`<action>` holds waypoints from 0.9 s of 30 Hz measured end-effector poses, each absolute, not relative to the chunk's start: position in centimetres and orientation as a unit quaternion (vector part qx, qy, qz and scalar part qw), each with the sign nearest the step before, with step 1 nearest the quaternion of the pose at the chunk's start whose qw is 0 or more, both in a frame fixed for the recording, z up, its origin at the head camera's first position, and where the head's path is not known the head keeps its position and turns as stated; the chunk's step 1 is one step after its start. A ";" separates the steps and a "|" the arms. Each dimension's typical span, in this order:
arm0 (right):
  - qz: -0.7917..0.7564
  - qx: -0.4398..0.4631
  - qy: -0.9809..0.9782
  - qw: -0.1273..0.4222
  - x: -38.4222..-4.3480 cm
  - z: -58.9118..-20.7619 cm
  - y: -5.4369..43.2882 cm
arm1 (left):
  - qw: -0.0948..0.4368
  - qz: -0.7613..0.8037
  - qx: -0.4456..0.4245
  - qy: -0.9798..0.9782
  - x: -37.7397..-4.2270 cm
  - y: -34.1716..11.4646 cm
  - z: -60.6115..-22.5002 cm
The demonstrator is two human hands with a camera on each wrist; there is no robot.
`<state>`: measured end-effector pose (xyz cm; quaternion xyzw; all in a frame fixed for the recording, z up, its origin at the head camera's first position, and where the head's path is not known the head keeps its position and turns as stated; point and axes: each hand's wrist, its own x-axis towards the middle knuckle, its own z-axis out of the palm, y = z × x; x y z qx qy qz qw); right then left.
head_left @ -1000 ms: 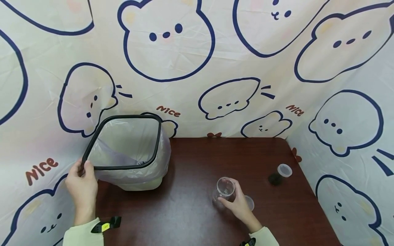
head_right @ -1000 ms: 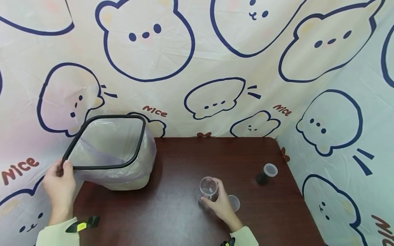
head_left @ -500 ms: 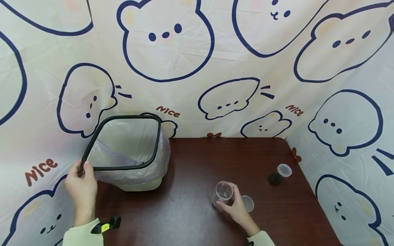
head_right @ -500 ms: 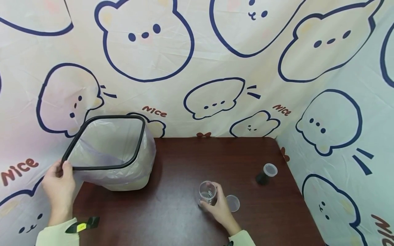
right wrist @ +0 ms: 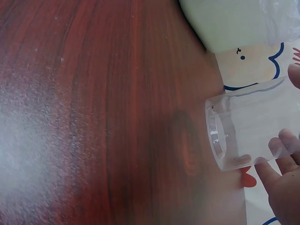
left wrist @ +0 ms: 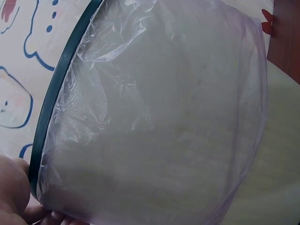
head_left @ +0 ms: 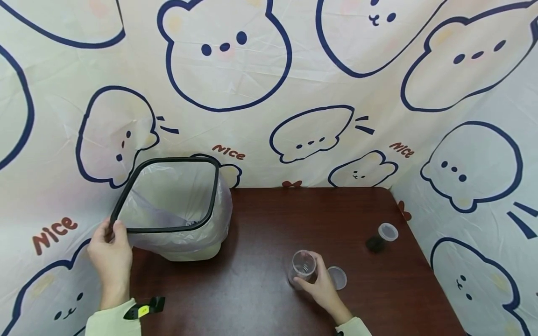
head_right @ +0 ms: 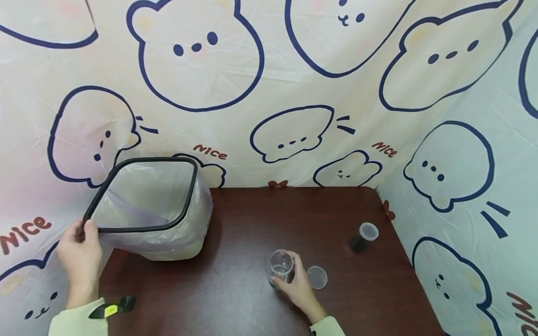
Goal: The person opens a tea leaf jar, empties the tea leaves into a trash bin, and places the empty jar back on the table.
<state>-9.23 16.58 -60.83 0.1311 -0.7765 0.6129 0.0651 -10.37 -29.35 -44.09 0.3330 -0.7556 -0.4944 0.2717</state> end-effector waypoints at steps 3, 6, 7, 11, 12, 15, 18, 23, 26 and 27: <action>0.621 0.124 -0.773 0.046 -9.2 -60.9 16.6 | 0.270 -0.497 0.335 -0.753 -10.4 -29.4 -44.0; 0.624 0.120 -0.772 0.037 -9.1 -60.8 16.6 | 0.268 -0.498 0.337 -0.753 -10.3 -29.3 -44.0; 0.623 0.118 -0.772 0.035 -9.1 -60.8 16.6 | 0.269 -0.498 0.337 -0.753 -10.3 -29.3 -44.0; 0.619 0.113 -0.776 0.036 -9.1 -61.0 16.6 | 0.273 -0.499 0.336 -0.751 -10.3 -29.4 -44.0; 0.618 0.113 -0.777 0.036 -9.1 -61.1 16.6 | 0.274 -0.499 0.336 -0.750 -10.3 -29.4 -44.0; 0.612 0.112 -0.782 0.037 -9.1 -61.3 16.6 | 0.269 -0.502 0.338 -0.749 -10.3 -29.4 -44.0; 0.608 0.108 -0.785 0.039 -9.0 -61.6 16.7 | 0.262 -0.504 0.340 -0.750 -10.2 -29.4 -44.0; 0.602 0.103 -0.790 0.051 -8.7 -62.2 16.6 | 0.260 -0.507 0.341 -0.748 -10.3 -29.4 -44.0; 0.595 0.105 -0.795 0.056 -8.5 -61.9 16.5 | 0.265 -0.507 0.338 -0.748 -10.3 -29.5 -44.0; 0.594 0.107 -0.796 0.056 -8.3 -61.4 16.4 | 0.265 -0.507 0.338 -0.747 -10.2 -29.5 -44.0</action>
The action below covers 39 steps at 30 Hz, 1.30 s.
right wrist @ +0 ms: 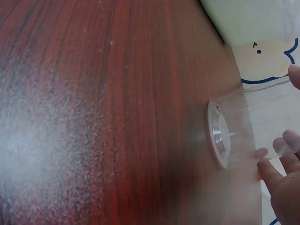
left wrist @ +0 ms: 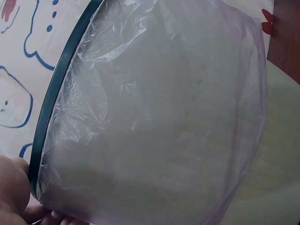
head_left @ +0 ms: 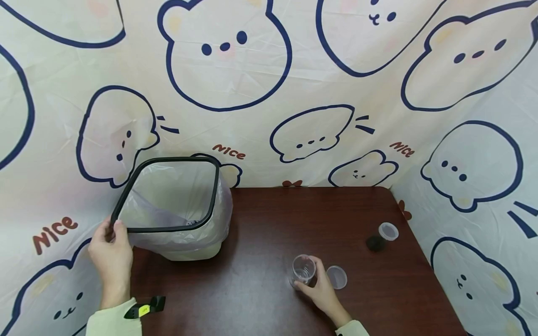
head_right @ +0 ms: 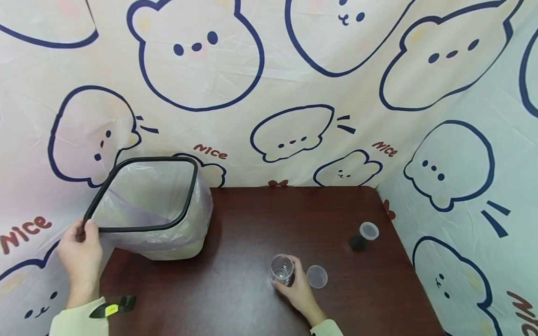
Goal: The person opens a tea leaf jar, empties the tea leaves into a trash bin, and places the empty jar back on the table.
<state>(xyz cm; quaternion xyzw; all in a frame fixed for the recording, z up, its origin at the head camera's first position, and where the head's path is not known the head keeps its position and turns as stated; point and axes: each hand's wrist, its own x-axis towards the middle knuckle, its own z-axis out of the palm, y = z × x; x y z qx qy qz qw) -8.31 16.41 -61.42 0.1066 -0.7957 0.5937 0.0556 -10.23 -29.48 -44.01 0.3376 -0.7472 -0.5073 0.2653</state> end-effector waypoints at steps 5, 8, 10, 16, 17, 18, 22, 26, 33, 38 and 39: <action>0.590 0.106 -0.799 0.051 -7.6 -59.2 16.1 | 0.263 -0.507 0.341 -0.747 -10.1 -29.3 -44.1; 0.587 0.100 -0.802 0.050 -7.7 -59.8 16.1 | 0.260 -0.508 0.342 -0.747 -10.1 -29.4 -44.1; 0.581 0.100 -0.806 0.053 -7.8 -60.7 16.2 | 0.260 -0.509 0.340 -0.747 -10.0 -29.5 -44.1; 0.564 0.095 -0.819 0.056 -8.2 -62.7 16.9 | 0.261 -0.504 0.343 -0.748 -10.1 -29.4 -44.1; 0.563 0.094 -0.820 0.050 -8.2 -62.7 17.0 | 0.261 -0.503 0.344 -0.749 -10.1 -29.4 -44.1; 0.562 0.093 -0.821 0.044 -8.2 -62.7 17.1 | 0.262 -0.503 0.345 -0.748 -10.1 -29.4 -44.1; 0.565 0.092 -0.819 0.031 -7.9 -62.3 17.6 | 0.262 -0.504 0.345 -0.747 -10.1 -29.4 -44.0; 0.581 0.107 -0.805 0.057 -7.8 -61.9 18.1 | 0.266 -0.505 0.345 -0.746 -10.1 -29.3 -44.0; 0.621 0.091 -0.763 0.157 -8.6 -60.1 18.9 | 0.270 -0.504 0.346 -0.744 -10.2 -29.3 -44.1; 0.629 0.049 -0.747 0.210 -9.3 -58.3 19.7 | 0.263 -0.503 0.349 -0.745 -10.3 -29.3 -44.0; 0.630 0.043 -0.745 0.213 -9.4 -57.9 19.8 | 0.263 -0.504 0.349 -0.745 -10.3 -29.3 -44.0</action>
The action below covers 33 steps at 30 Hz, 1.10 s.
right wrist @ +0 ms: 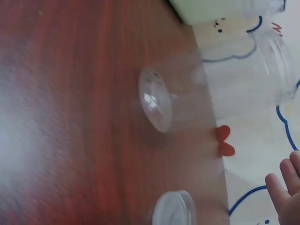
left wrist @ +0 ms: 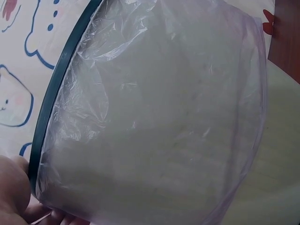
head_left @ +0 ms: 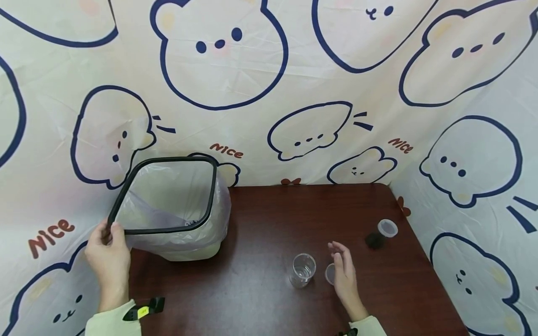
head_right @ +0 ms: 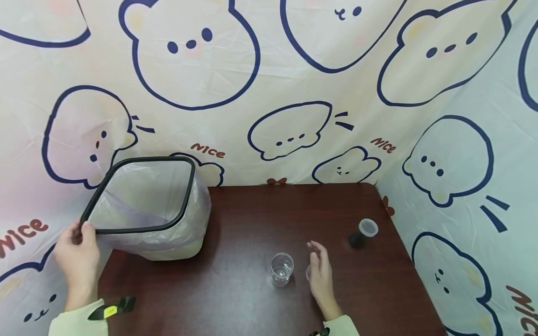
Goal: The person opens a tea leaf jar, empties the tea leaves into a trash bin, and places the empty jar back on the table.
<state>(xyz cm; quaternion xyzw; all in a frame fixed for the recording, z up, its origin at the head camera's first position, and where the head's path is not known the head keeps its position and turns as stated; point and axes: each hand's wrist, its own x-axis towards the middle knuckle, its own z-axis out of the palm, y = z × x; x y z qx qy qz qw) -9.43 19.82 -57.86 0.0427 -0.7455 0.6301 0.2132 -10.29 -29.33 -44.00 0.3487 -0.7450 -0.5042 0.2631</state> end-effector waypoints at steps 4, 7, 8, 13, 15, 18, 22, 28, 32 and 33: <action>0.627 0.021 -0.749 0.213 -9.4 -55.4 20.3 | 0.258 -0.506 0.349 -0.745 -10.3 -29.4 -43.9; 0.615 0.008 -0.760 0.209 -9.4 -53.8 20.9 | 0.259 -0.508 0.349 -0.744 -10.2 -29.4 -43.9; 0.615 0.002 -0.761 0.206 -9.6 -53.5 21.2 | 0.259 -0.509 0.349 -0.743 -10.2 -29.4 -43.9; 0.598 -0.023 -0.773 0.210 -10.9 -54.0 23.1 | 0.257 -0.509 0.346 -0.745 -10.2 -29.5 -43.9; 0.583 -0.034 -0.782 0.216 -11.6 -54.6 24.2 | 0.256 -0.507 0.346 -0.747 -10.2 -29.5 -43.9; 0.553 -0.047 -0.800 0.228 -12.6 -55.0 25.8 | 0.256 -0.503 0.345 -0.750 -10.3 -29.4 -43.9; 0.514 -0.053 -0.818 0.253 -13.5 -54.6 27.5 | 0.263 -0.502 0.343 -0.749 -10.3 -29.2 -43.9; 0.476 -0.074 -0.826 0.294 -14.8 -54.4 29.7 | 0.276 -0.504 0.337 -0.746 -10.3 -29.2 -43.9; 0.462 -0.103 -0.826 0.306 -15.4 -54.7 31.2 | 0.270 -0.506 0.332 -0.749 -10.1 -29.2 -43.8; 0.459 -0.112 -0.826 0.306 -15.5 -54.8 31.6 | 0.269 -0.506 0.330 -0.750 -10.1 -29.2 -43.8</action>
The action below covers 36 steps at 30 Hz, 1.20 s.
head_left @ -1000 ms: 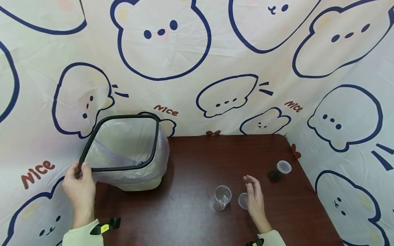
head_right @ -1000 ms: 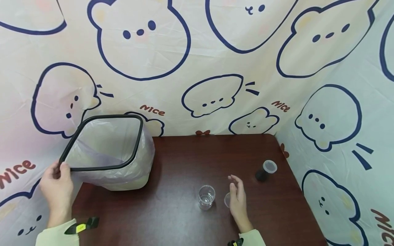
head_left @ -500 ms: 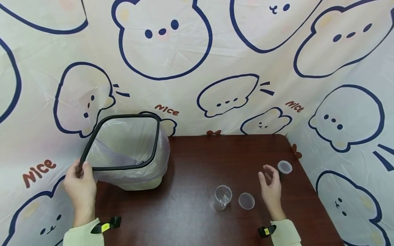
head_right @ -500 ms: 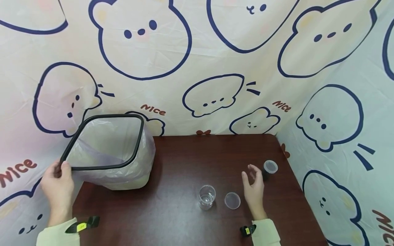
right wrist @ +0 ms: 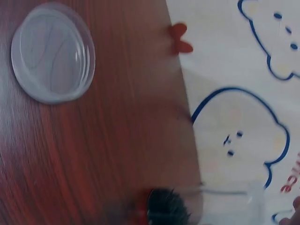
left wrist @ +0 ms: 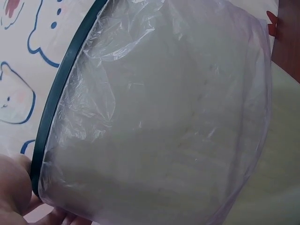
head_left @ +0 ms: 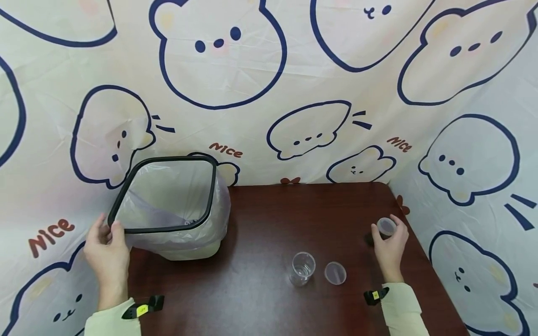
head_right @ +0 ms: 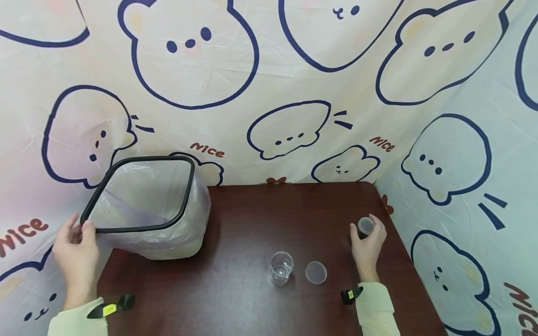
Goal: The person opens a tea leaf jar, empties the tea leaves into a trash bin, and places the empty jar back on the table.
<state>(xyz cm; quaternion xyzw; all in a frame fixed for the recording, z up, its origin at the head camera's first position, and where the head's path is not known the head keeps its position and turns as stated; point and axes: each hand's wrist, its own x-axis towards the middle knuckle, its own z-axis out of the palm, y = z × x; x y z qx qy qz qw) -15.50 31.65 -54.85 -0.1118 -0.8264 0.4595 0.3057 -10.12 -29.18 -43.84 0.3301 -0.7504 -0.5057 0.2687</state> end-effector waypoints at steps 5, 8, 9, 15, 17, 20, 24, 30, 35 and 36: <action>0.463 -0.151 -0.826 0.284 -16.2 -55.9 33.4 | 0.262 -0.509 0.324 -0.753 -10.0 -29.3 -43.8; 0.472 -0.166 -0.823 0.270 -16.6 -56.5 34.0 | 0.260 -0.507 0.323 -0.756 -10.0 -29.3 -43.9; 0.475 -0.170 -0.821 0.266 -16.7 -56.7 34.2 | 0.259 -0.507 0.322 -0.757 -10.0 -29.3 -43.9; 0.505 -0.197 -0.807 0.235 -17.2 -57.7 34.8 | 0.258 -0.504 0.319 -0.760 -10.2 -29.4 -43.9; 0.512 -0.204 -0.805 0.222 -17.3 -58.0 35.0 | 0.256 -0.504 0.320 -0.760 -10.2 -29.4 -43.9; 0.515 -0.212 -0.806 0.202 -17.4 -58.3 35.3 | 0.253 -0.505 0.321 -0.760 -10.2 -29.4 -44.0; 0.518 -0.215 -0.807 0.185 -17.4 -58.7 35.4 | 0.257 -0.507 0.322 -0.757 -10.3 -29.5 -44.0; 0.525 -0.212 -0.804 0.183 -17.4 -59.0 35.1 | 0.259 -0.506 0.320 -0.758 -10.2 -29.5 -44.0; 0.516 -0.211 -0.810 0.184 -17.4 -59.0 35.0 | 0.252 -0.505 0.325 -0.759 -10.1 -29.4 -43.9; 0.515 -0.210 -0.810 0.183 -17.4 -58.9 35.0 | 0.251 -0.506 0.325 -0.758 -10.1 -29.4 -43.9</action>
